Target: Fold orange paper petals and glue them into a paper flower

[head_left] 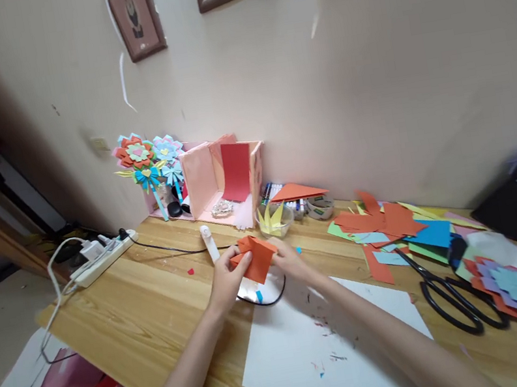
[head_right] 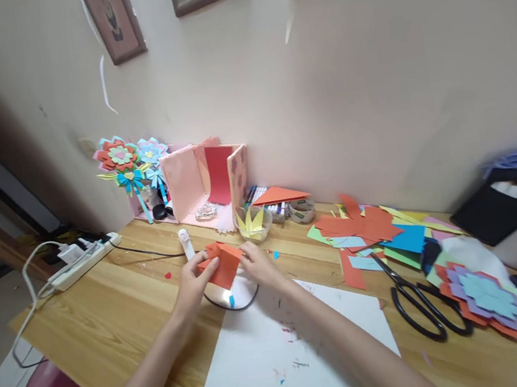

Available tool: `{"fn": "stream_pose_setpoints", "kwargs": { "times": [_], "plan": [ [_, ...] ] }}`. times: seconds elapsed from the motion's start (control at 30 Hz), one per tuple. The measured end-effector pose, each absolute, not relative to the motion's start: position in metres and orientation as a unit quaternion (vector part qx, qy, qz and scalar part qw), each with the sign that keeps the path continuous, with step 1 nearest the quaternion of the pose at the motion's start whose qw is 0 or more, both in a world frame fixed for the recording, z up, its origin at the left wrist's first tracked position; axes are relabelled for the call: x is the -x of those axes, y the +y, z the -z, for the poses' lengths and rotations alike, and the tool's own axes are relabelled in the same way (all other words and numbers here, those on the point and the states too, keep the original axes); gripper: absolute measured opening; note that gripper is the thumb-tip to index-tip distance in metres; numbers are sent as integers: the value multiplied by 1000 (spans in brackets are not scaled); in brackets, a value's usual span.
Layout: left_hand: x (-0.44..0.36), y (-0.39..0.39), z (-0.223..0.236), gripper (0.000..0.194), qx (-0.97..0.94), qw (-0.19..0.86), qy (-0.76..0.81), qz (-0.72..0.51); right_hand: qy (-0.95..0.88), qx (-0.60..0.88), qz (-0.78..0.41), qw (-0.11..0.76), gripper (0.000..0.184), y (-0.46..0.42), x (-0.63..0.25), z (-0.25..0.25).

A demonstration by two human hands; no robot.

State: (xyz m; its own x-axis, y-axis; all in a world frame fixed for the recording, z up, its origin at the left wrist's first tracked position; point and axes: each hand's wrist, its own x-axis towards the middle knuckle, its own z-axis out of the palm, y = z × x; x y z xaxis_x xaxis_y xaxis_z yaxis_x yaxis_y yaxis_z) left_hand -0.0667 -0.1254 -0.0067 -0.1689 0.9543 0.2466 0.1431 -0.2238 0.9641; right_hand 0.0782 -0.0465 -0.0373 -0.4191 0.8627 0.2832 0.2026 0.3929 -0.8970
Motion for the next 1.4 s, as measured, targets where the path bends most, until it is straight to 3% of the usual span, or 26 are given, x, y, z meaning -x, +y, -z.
{"fn": "stream_pose_setpoints", "kwargs": {
  "times": [0.13, 0.27, 0.5, 1.1, 1.4],
  "plan": [
    [32, -94, 24, 23, -583, 434, 506, -465, -600, 394, -584, 379, 38, -47, -154, 32],
    [8, -86, 39, 22, -595, 463, 514, -410, -554, 358, -664, 352, 39, -55, -176, 44],
    [11, -92, 51, 28, -604, 460, 540, -362, -595, 365, -618, 362, 25, -62, -166, 60],
    [11, -98, 53, 35, -625, 449, 532, -354, -590, 396, -607, 355, 27, -66, -164, 58],
    [8, -100, 52, 35, -596, 441, 549, -386, -655, 362, -613, 255, 29, -62, -173, 60]
  ]
}}
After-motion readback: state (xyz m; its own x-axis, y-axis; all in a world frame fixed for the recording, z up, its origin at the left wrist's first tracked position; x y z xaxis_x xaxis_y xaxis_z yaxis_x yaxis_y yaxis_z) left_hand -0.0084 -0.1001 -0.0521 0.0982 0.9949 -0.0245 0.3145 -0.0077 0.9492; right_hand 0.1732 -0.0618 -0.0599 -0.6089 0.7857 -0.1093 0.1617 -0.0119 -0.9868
